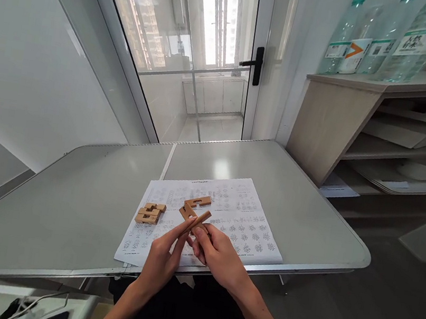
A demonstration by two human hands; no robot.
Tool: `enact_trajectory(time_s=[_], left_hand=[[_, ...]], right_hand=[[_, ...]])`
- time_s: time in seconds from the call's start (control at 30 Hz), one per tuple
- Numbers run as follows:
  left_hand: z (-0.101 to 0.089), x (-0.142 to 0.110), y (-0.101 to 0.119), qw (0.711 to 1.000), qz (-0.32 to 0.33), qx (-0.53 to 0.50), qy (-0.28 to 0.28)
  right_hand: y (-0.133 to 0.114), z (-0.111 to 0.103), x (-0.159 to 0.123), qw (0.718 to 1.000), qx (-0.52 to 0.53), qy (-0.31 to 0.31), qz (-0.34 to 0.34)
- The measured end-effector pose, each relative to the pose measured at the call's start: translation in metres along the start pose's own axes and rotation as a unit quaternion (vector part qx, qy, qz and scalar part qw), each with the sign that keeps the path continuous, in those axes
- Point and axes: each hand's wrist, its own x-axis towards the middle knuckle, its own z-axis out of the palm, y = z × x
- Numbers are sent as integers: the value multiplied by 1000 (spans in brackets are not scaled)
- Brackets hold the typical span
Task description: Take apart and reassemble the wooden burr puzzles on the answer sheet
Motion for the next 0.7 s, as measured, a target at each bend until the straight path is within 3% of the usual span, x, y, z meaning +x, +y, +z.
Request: enact_trajectory(time_s=[0.43,0.7], left_hand=[[1,-5,10,998,22,23,53],[-23,-10,9,993,-86,-35,76]], right_hand=[[8,18,-6,998,42,34,-44],[3,37,10,988,151,-13,-21]])
